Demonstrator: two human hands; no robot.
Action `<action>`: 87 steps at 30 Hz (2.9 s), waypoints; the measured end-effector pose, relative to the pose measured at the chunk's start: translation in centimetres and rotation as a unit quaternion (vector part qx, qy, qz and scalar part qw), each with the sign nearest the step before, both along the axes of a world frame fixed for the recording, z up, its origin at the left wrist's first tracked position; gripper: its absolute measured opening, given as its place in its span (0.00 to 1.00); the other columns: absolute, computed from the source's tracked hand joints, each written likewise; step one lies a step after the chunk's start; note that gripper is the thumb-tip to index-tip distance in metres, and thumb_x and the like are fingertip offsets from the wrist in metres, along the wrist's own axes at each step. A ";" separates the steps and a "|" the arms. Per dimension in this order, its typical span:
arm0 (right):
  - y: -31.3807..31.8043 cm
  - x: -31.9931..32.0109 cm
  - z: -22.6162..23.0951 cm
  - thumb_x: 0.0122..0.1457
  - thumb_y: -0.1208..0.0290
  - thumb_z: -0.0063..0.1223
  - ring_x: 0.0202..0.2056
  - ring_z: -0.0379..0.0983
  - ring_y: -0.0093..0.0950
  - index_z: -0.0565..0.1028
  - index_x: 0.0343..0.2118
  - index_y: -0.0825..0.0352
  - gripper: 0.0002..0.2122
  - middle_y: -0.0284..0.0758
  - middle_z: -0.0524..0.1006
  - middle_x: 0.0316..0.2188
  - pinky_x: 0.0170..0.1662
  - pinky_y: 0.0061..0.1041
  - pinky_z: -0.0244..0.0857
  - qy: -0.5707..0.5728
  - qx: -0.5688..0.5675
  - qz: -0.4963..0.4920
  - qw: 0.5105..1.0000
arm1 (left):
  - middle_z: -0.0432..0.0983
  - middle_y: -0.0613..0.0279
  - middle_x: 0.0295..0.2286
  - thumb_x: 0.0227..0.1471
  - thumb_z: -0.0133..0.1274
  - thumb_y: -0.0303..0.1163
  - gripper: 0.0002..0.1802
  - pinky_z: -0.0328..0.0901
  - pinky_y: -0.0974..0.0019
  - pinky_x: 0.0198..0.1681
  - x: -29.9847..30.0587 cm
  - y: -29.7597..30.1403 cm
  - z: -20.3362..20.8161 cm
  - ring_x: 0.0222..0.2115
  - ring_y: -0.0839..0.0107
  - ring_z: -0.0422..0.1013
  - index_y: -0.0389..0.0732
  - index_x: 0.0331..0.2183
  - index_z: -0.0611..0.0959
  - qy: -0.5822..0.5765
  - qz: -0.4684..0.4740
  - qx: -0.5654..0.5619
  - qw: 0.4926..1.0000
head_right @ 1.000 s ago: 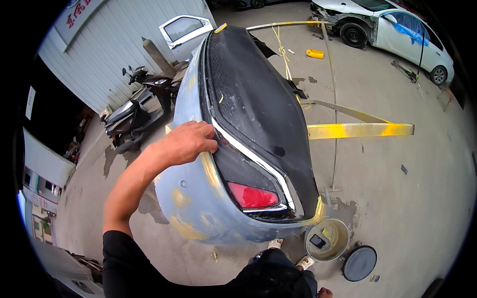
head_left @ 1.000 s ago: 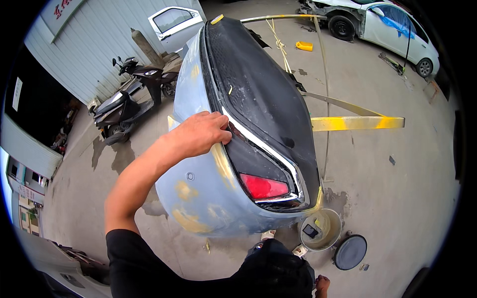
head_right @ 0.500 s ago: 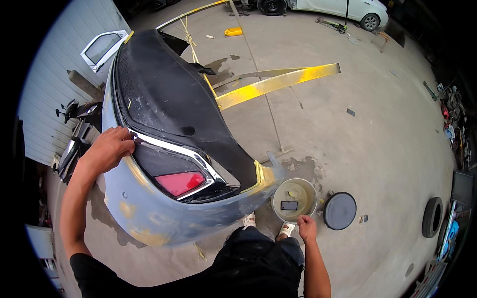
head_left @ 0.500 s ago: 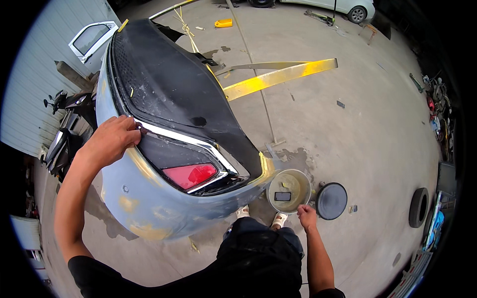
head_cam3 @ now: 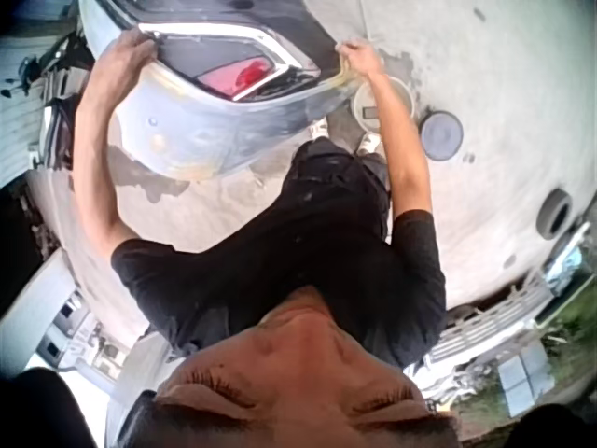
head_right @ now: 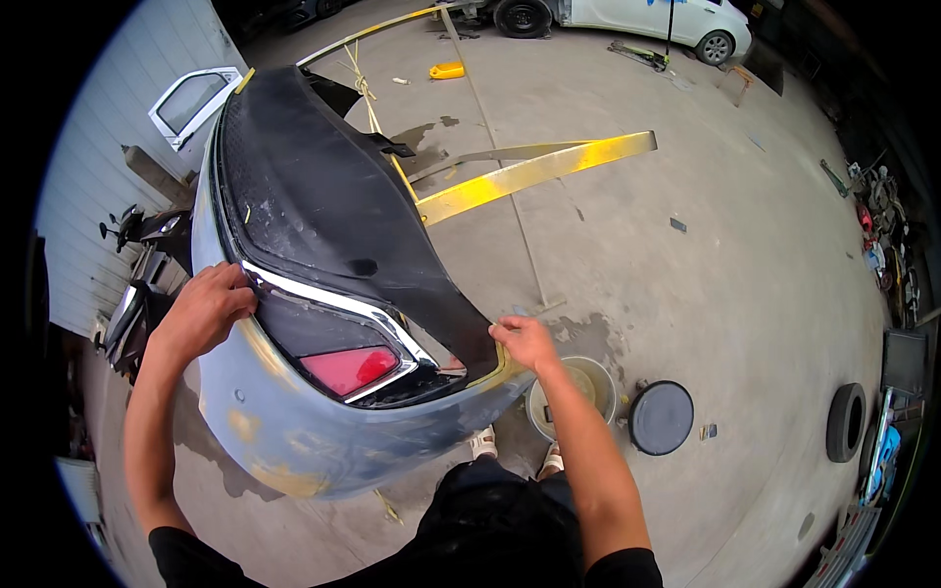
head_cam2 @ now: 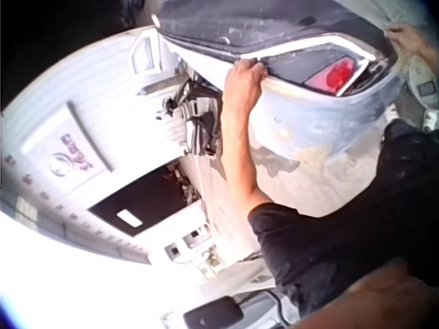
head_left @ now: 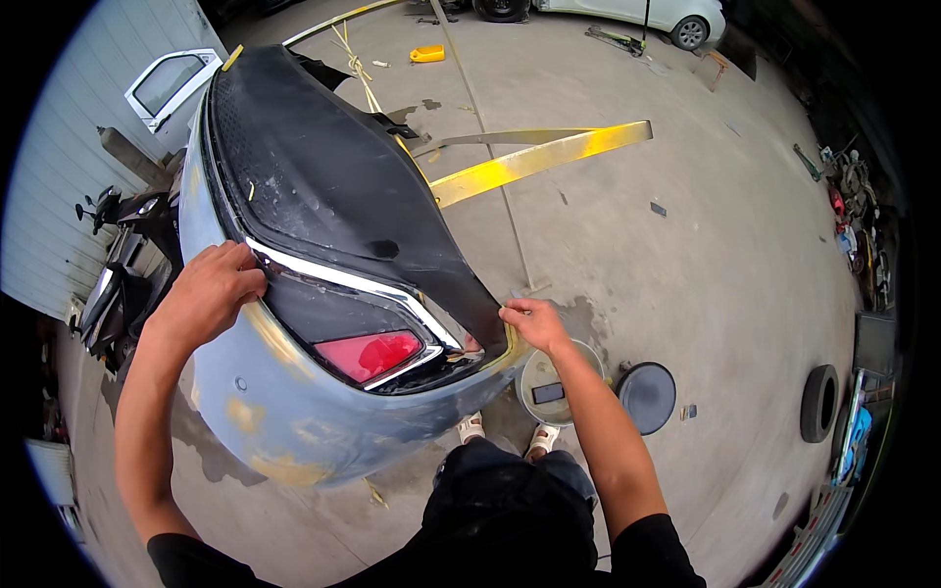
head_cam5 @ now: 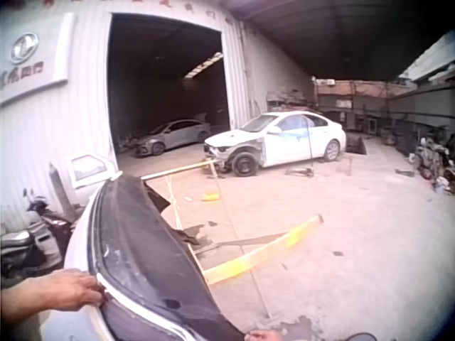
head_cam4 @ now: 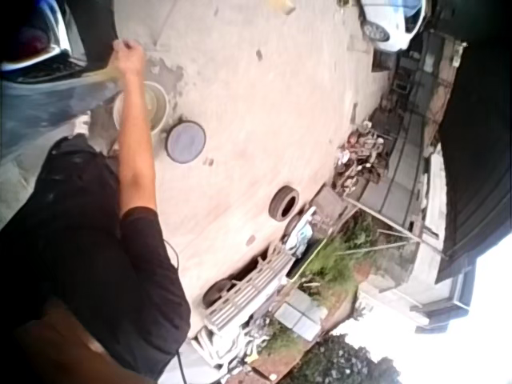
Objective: The person sands a detached car bumper with a sanding block, repeatedly dipping it in water and wiping the surface with a cloth. The person works on the taped edges and the main body of the bumper, then removes the masking tape.
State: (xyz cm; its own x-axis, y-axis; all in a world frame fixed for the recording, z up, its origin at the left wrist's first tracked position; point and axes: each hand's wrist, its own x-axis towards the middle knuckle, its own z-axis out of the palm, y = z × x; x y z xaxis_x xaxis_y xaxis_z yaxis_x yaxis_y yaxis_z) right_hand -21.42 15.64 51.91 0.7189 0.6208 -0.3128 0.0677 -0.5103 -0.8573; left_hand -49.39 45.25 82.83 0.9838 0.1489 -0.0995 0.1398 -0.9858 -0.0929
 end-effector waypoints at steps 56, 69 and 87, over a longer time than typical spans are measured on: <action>-15.0 -5.7 6.9 0.66 0.71 0.46 0.26 0.72 0.25 0.72 0.36 0.67 0.05 0.34 0.75 0.29 0.32 0.25 0.70 0.339 0.367 -0.282 0.819 | 0.71 0.61 0.29 0.46 0.59 0.24 0.02 0.66 0.58 0.42 -0.4 0.6 -0.5 0.37 0.59 0.70 0.40 0.26 0.82 -0.013 0.018 -0.023 0.999; -23.3 -3.9 -2.2 0.55 0.68 0.58 0.38 0.78 0.45 0.79 0.40 0.70 0.12 0.47 0.81 0.35 0.42 0.40 0.71 -0.253 -0.277 -0.102 0.921 | 0.71 0.60 0.28 0.46 0.58 0.22 0.02 0.66 0.58 0.40 -0.4 0.5 -0.8 0.36 0.59 0.70 0.40 0.26 0.82 -0.019 0.020 -0.019 0.999; -3.2 -11.8 -0.9 0.56 0.68 0.62 0.26 0.68 0.15 0.78 0.29 0.68 0.08 0.26 0.75 0.23 0.31 0.19 0.65 0.147 0.159 -0.135 0.967 | 0.72 0.59 0.28 0.45 0.59 0.22 0.03 0.67 0.58 0.41 -0.5 0.9 -0.8 0.37 0.58 0.70 0.39 0.26 0.82 -0.016 0.019 -0.042 0.999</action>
State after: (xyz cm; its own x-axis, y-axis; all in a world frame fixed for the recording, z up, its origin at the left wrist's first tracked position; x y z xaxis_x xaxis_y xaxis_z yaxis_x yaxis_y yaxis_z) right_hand -33.20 12.47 51.03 0.7770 0.5211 -0.3533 -0.3023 -0.1834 -0.9354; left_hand -49.86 46.18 82.07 0.9805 0.1785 -0.0824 0.1787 -0.9839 -0.0047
